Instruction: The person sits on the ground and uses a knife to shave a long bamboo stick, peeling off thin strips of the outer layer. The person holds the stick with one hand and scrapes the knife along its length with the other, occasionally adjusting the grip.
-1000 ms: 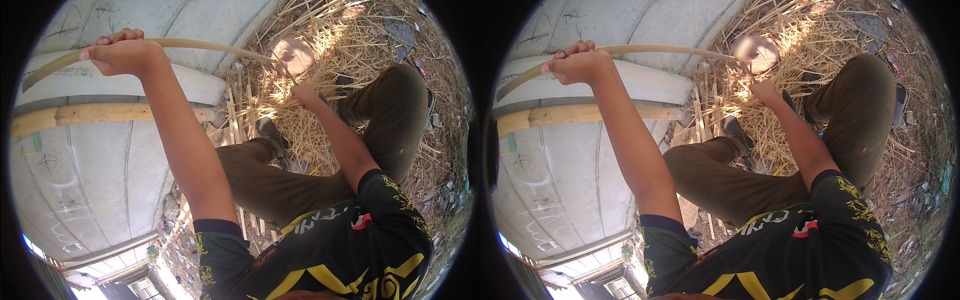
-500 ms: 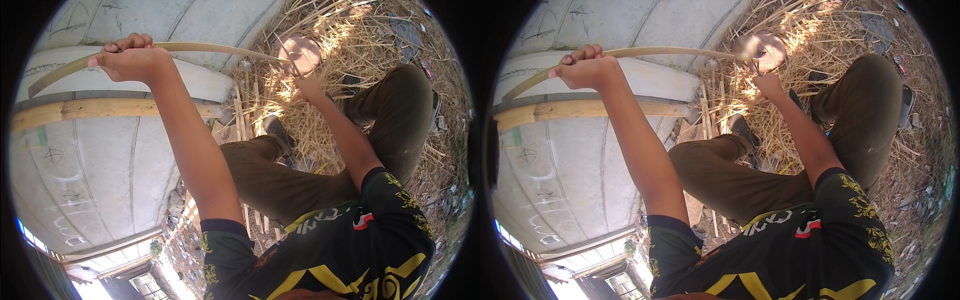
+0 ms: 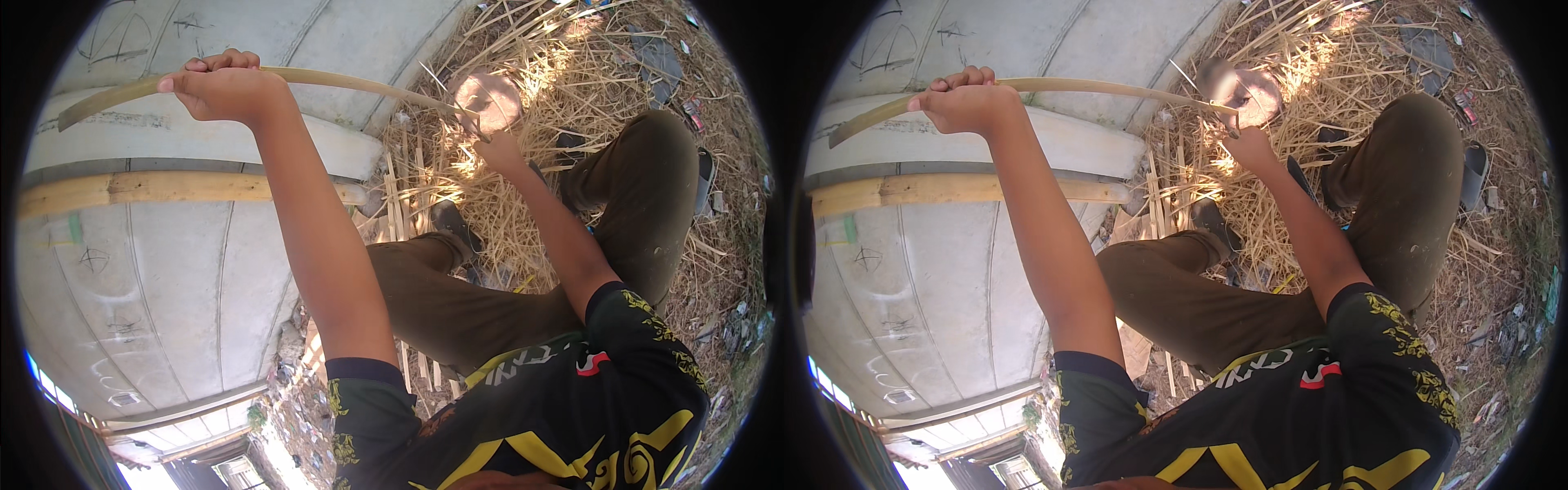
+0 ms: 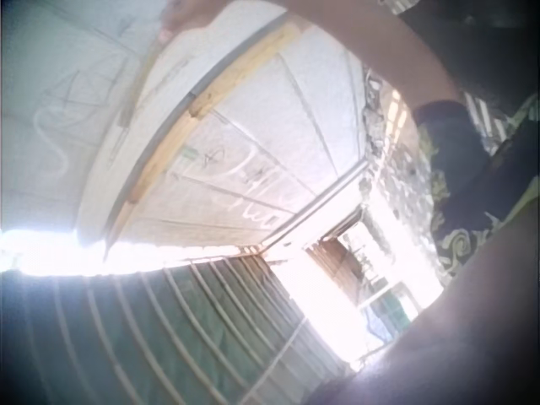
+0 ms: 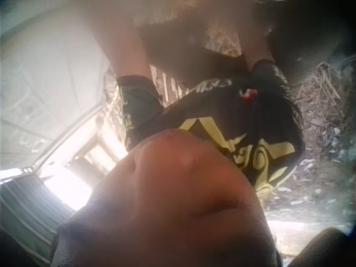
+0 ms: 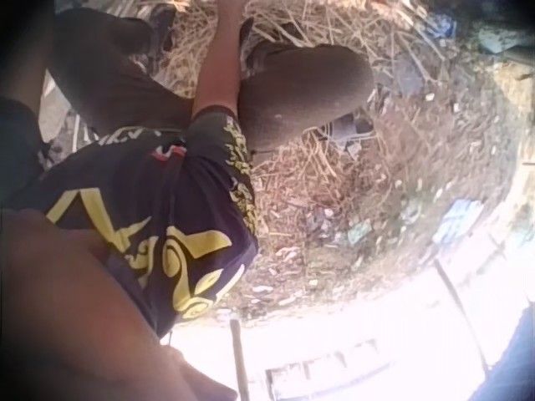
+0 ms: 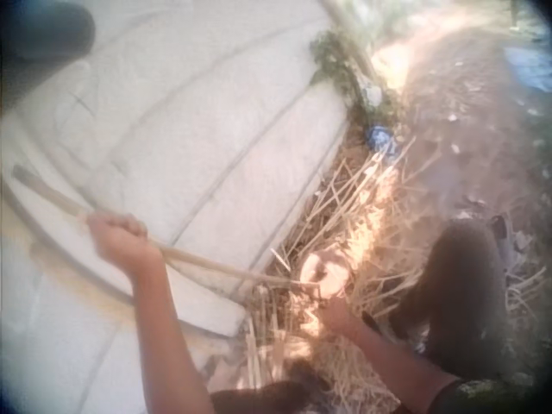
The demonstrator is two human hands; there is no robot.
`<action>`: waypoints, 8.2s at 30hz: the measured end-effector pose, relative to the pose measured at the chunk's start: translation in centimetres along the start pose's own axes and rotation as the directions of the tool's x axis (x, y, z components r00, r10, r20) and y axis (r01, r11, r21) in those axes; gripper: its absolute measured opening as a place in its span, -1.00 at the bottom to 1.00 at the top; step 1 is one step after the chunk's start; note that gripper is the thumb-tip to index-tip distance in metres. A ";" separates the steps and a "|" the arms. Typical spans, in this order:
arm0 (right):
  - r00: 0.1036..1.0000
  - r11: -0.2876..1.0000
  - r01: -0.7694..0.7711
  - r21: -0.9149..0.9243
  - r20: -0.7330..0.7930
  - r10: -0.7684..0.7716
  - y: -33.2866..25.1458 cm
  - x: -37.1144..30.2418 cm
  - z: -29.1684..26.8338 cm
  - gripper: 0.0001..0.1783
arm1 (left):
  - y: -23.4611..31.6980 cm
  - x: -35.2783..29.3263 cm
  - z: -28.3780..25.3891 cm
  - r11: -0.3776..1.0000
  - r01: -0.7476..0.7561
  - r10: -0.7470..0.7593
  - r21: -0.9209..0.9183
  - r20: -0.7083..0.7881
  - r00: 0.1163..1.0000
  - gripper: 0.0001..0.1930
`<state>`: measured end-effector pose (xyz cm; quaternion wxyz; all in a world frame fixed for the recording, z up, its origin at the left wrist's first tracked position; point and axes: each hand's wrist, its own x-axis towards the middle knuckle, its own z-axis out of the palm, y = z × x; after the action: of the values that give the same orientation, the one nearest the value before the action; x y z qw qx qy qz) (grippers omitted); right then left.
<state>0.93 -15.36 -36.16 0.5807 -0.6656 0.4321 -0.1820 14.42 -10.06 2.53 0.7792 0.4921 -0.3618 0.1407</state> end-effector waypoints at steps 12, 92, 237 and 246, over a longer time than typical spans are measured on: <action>0.999 0.975 -0.035 -0.217 -0.030 0.029 11.7 4.2 2.5 -0.58 | 0.8 -1.1 2.8 0.995 0.025 -0.023 -0.097 0.017 1.000 -0.36; 0.978 0.985 -0.100 0.138 -0.168 0.123 0.2 0.9 1.0 -0.52 | 0.9 -0.6 -4.0 0.920 0.245 -0.166 -0.307 0.264 0.950 -0.50; 0.970 0.968 -0.241 -0.068 -0.049 0.239 5.4 -1.4 4.5 -0.55 | -1.8 -3.3 -1.1 0.977 0.212 -0.214 -0.035 -0.129 0.968 -0.72; 0.994 0.993 0.094 0.064 -0.062 -0.090 -0.1 -3.0 1.8 -0.71 | -1.8 -4.2 -0.8 0.979 0.193 -0.198 -0.065 -0.076 0.977 -0.69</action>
<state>0.56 -11.87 -35.76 0.5806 -0.6593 0.4115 -0.2428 12.85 -9.68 -1.83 0.8172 0.4966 -0.2833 0.0731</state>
